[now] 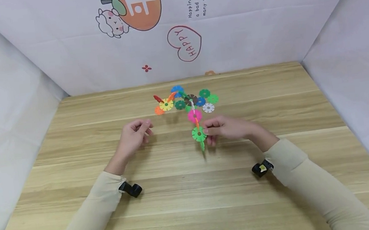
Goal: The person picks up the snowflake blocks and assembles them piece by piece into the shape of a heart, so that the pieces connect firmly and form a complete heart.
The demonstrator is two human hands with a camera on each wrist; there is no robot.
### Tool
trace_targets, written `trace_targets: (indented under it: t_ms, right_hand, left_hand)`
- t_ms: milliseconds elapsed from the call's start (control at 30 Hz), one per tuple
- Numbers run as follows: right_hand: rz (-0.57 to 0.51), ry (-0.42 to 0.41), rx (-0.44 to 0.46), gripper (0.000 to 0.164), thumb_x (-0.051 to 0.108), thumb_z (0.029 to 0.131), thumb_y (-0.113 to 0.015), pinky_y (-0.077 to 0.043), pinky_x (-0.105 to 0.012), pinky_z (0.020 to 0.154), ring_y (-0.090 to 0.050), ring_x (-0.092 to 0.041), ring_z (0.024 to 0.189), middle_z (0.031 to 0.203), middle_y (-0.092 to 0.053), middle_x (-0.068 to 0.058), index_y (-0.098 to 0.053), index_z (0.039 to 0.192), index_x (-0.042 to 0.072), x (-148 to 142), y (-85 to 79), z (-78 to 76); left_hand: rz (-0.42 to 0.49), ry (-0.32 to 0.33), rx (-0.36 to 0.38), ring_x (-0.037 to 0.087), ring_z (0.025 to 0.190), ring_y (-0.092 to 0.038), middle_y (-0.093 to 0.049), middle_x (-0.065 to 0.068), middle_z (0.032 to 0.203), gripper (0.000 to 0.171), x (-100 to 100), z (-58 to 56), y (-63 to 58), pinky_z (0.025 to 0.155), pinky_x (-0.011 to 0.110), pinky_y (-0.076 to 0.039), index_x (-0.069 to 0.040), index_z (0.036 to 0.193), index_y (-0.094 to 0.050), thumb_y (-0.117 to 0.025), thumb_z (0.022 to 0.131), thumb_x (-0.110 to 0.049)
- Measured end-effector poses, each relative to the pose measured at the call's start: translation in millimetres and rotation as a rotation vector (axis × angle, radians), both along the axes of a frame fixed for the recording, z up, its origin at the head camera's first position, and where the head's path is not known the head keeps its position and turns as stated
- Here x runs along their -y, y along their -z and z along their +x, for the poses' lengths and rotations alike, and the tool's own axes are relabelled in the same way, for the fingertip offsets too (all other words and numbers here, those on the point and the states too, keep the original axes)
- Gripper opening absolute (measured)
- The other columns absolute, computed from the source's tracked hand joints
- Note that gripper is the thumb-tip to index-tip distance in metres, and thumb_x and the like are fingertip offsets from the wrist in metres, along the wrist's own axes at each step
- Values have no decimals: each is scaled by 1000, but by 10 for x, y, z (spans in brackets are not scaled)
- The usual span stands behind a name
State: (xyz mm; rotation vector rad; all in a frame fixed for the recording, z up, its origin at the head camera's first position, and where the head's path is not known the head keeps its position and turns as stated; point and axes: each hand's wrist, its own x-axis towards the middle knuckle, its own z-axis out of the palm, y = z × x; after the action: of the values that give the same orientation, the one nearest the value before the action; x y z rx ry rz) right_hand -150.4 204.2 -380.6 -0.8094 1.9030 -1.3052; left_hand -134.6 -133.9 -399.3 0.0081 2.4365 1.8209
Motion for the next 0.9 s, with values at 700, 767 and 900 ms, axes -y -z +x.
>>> trace_targets:
  t_ms: [700,767,900]
  right_hand:
    - [-791,-217,637,32,10,110,-30,-46,-27,79,-54,-16,81,98,-66,-2,-58,126,12,406,61,289]
    - [-874,-282,725,31,14,111,-29,-43,-28,80,-53,-16,78,94,-65,-2,-57,123,10,465,63,337]
    - [-951,-341,820,30,21,110,-28,-42,-28,82,-50,-16,75,85,-57,0,-55,119,13,572,33,485]
  left_hand:
    - [252,103,109,13,54,-51,-64,11,89,39,-456,-113,-38,49,24,-40,4,120,-66,-55,105,-30]
    - [304,69,110,13,54,-50,-63,6,88,41,-437,-159,-69,49,23,-40,4,121,-65,-56,105,-33]
    - [400,0,87,12,53,-49,-62,4,89,42,-379,-262,-137,48,21,-39,2,121,-66,-57,104,-35]
